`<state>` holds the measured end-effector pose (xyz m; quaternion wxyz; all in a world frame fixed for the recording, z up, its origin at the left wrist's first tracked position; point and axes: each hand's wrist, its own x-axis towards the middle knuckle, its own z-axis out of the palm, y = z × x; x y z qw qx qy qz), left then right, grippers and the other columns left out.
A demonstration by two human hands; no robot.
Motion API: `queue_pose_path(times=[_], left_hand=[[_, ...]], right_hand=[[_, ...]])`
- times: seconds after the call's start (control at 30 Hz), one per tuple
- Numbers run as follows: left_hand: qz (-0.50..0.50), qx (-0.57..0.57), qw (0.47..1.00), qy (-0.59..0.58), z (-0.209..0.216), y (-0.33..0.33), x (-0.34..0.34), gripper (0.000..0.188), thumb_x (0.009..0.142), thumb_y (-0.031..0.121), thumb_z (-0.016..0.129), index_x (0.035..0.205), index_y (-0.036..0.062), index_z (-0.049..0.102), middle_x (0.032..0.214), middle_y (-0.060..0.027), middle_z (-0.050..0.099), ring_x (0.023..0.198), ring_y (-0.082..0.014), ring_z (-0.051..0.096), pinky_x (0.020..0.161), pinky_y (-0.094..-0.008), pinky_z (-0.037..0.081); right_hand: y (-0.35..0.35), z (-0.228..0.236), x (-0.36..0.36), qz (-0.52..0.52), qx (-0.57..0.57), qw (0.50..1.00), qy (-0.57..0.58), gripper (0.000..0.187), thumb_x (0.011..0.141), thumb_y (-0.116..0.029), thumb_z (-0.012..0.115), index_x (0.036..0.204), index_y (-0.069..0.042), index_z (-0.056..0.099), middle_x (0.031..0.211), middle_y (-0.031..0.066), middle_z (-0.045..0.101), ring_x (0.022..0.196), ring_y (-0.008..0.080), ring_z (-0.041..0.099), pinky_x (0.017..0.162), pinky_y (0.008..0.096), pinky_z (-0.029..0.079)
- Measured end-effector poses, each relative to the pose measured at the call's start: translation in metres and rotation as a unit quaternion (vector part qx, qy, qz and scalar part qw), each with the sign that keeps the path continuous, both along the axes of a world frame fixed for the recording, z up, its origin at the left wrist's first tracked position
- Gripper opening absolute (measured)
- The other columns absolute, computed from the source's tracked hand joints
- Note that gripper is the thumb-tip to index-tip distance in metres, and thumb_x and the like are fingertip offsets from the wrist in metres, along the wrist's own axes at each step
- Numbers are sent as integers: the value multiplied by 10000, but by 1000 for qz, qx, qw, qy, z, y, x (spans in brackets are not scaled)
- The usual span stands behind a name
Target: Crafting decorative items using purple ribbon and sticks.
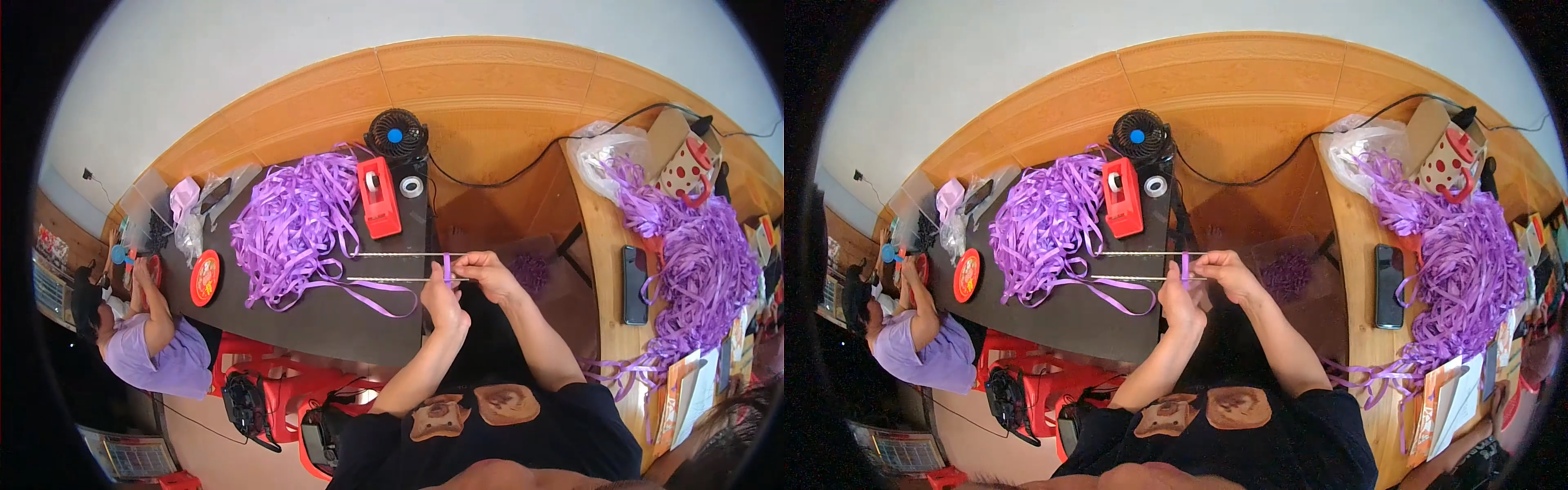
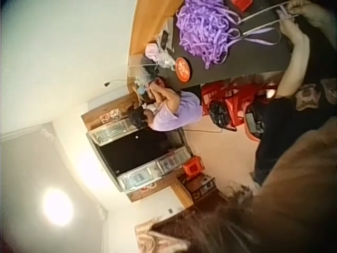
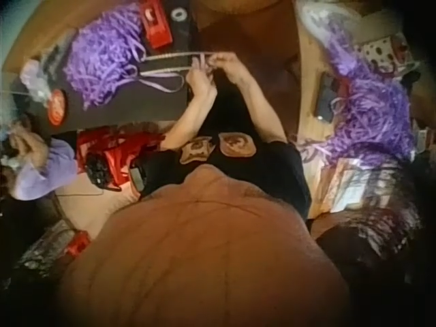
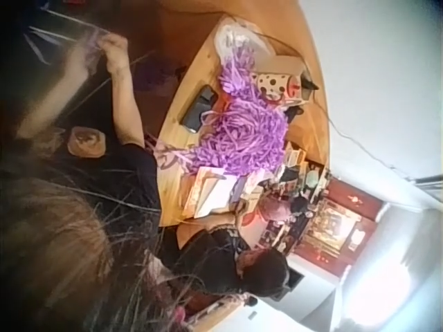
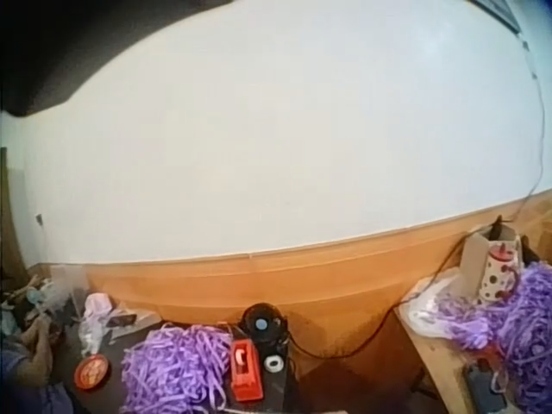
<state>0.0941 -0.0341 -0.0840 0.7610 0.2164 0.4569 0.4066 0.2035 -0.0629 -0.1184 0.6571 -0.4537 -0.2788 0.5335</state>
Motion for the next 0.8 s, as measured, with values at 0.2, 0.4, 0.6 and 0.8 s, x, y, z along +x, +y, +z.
queue_pose_path(times=[0.2, 0.4, 0.6, 0.8], left_hand=[[-6, 46, 998, 46, 6, -1, 1, 193, 891, 264, 526, 797, 100, 562, 755, 12, 547, 708, -87, 499, 636, -264, 340], [6, 5, 999, 48, 9, -3, -4, 219, 865, 310, 560, 795, 102, 564, 731, 3, 554, 713, -106, 516, 652, -276, 357], [-5, 24, 999, 34, -3, -6, -11, 203, 847, 290, 578, 789, 95, 565, 766, -15, 589, 739, -104, 545, 664, -282, 376], [0, 37, 999, 14, -6, -7, -10, 181, 854, 243, 578, 757, 90, 568, 735, -9, 595, 712, -94, 558, 642, -252, 387]], right_hand=[[10, -11, 3, 81, 41, 993, 79, 92, 826, -70, 613, 894, -18, 647, 869, 44, 647, 787, 120, 584, 739, 249, 457], [20, -6, 0, 99, 32, 994, 36, 243, 811, -63, 620, 1042, 13, 625, 960, 82, 652, 883, 145, 602, 804, 273, 466], [32, -5, 0, 140, 22, 987, 80, 206, 785, -57, 635, 975, 22, 637, 1002, 109, 634, 846, 138, 585, 767, 261, 461], [42, -27, 5, 201, 70, 968, 130, 177, 760, -54, 643, 922, 10, 613, 845, 52, 618, 745, 112, 585, 675, 230, 475]])
